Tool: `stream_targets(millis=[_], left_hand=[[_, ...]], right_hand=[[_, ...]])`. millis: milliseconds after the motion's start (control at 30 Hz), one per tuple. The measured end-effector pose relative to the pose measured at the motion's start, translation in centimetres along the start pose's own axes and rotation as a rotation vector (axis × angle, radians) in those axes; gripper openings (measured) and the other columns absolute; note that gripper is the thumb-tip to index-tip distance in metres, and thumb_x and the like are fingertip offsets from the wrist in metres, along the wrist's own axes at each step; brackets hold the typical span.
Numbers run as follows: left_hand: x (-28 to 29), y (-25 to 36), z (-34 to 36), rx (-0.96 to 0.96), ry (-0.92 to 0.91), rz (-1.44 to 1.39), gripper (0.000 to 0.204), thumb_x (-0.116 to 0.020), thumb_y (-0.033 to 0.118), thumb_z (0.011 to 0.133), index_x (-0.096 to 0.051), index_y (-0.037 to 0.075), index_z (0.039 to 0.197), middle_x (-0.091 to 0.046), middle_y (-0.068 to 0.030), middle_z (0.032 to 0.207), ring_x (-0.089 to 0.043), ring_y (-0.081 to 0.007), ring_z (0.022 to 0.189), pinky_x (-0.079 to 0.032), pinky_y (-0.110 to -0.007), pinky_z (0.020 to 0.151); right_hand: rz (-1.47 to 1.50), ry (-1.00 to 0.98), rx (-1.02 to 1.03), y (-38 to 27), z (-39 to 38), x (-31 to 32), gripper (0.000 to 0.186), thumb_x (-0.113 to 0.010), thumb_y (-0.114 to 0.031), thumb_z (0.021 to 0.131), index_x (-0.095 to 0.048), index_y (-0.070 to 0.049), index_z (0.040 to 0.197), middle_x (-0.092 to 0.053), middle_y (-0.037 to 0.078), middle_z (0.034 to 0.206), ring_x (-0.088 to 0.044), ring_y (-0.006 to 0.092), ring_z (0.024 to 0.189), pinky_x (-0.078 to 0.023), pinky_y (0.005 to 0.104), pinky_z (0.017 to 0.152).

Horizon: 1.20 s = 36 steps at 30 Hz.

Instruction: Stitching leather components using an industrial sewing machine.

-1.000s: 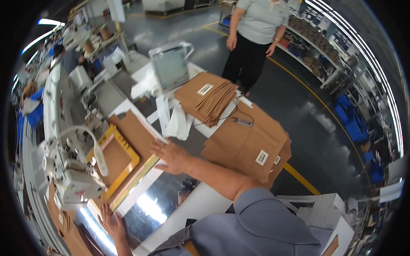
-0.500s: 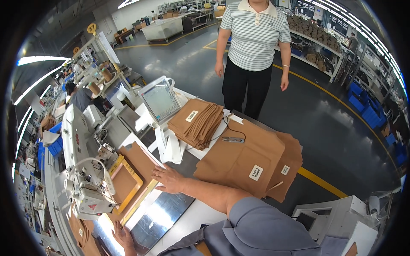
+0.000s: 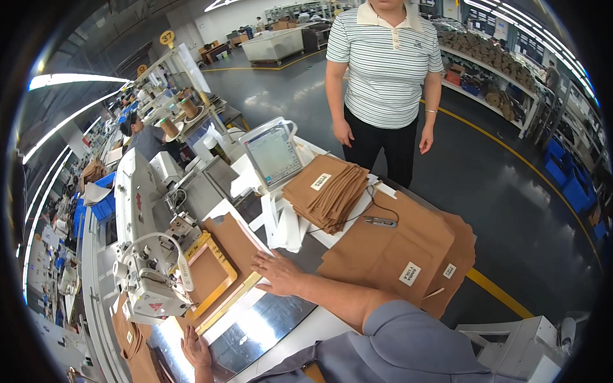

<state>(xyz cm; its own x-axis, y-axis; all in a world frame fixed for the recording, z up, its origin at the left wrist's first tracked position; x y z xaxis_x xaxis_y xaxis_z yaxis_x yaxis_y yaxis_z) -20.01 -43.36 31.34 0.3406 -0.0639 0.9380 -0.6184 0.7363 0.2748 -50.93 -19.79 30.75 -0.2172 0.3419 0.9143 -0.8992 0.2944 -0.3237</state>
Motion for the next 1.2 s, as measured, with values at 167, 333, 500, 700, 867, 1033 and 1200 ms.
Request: stream_targets(millis=[167, 333, 500, 700, 867, 1033, 1200], left_hand=[[0.2, -0.1, 0.1, -0.024, 0.041, -0.009, 0.048, -0.059, 0.021, 0.089, -0.063, -0.002, 0.131, -0.058, -0.0222, 0.141, -0.049, -0.0374, 0.137, -0.028, -0.052, 0.118], [0.7, -0.1, -0.3, -0.010, 0.055, -0.041, 0.049, -0.060, 0.021, 0.086, -0.064, -0.002, 0.129, -0.059, -0.0228, 0.140, -0.050, -0.0386, 0.136, -0.028, -0.052, 0.118], [0.9, -0.4, -0.7, -0.033, 0.099, -0.040, 0.045, -0.062, 0.021, 0.087, -0.066, 0.003, 0.128, -0.060, -0.0196, 0.139, -0.053, -0.0355, 0.133, -0.031, -0.052, 0.117], [1.4, -0.5, -0.6, -0.025, 0.151, -0.032, 0.044, -0.065, 0.021, 0.086, -0.066, 0.005, 0.127, -0.062, -0.0171, 0.138, -0.055, -0.0329, 0.132, -0.034, -0.052, 0.116], [1.3, -0.8, -0.9, -0.011, 0.137, 0.003, 0.046, -0.066, 0.022, 0.085, -0.066, 0.006, 0.128, -0.062, -0.0159, 0.139, -0.054, -0.0309, 0.133, -0.034, -0.051, 0.116], [1.3, -0.6, -0.6, -0.006, 0.134, 0.009, 0.045, -0.064, 0.019, 0.086, -0.065, 0.006, 0.130, -0.062, -0.0142, 0.139, -0.054, -0.0288, 0.133, -0.033, -0.047, 0.118], [1.7, 0.2, -0.3, -0.007, 0.128, -0.009, 0.046, -0.064, 0.019, 0.086, -0.065, 0.006, 0.130, -0.062, -0.0148, 0.139, -0.054, -0.0297, 0.134, -0.033, -0.047, 0.118]], right_hand=[[-0.030, -0.035, -0.005, 0.0, 0.1, -0.1, 0.066, -0.045, -0.054, 0.102, -0.048, -0.007, 0.148, -0.040, 0.012, 0.159, -0.027, 0.0281, 0.152, -0.019, 0.0479, 0.124], [-0.012, -0.002, 0.014, -0.2, 0.2, 0.0, 0.066, -0.046, -0.053, 0.101, -0.049, -0.006, 0.148, -0.042, 0.013, 0.158, -0.028, 0.0283, 0.152, -0.020, 0.0487, 0.124], [0.013, 0.030, 0.019, -0.5, 0.2, 0.5, 0.062, -0.051, -0.050, 0.100, -0.054, -0.006, 0.143, -0.045, 0.015, 0.155, -0.032, 0.0294, 0.150, -0.024, 0.0518, 0.121], [-0.019, 0.083, 0.058, -0.9, -0.1, 1.4, 0.060, -0.053, -0.049, 0.099, -0.056, -0.007, 0.142, -0.048, 0.017, 0.153, -0.036, 0.0311, 0.148, -0.026, 0.0519, 0.120], [-0.006, 0.077, 0.054, -1.2, 0.4, 1.4, 0.059, -0.055, -0.047, 0.098, -0.057, -0.007, 0.141, -0.049, 0.016, 0.152, -0.037, 0.0314, 0.147, -0.027, 0.0517, 0.120], [-0.020, 0.069, 0.050, -0.8, 0.6, 1.2, 0.058, -0.055, -0.046, 0.098, -0.057, -0.006, 0.141, -0.049, 0.016, 0.152, -0.037, 0.0309, 0.147, -0.027, 0.0517, 0.120], [-0.019, 0.068, 0.045, -0.8, 0.6, 1.3, 0.058, -0.056, -0.045, 0.098, -0.057, -0.006, 0.140, -0.049, 0.016, 0.152, -0.037, 0.0306, 0.148, -0.028, 0.0518, 0.120]])
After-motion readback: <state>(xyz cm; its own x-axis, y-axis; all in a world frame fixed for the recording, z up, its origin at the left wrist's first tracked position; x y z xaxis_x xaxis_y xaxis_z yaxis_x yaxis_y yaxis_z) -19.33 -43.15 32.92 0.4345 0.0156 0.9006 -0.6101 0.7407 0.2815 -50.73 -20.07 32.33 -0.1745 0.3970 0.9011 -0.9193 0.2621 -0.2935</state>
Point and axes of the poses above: each hand's wrist, its own z-axis towards the middle knuckle, its own x-axis out of the back of the hand, y = z × x, the point moved 10 cm from there along z, towards the middle knuckle
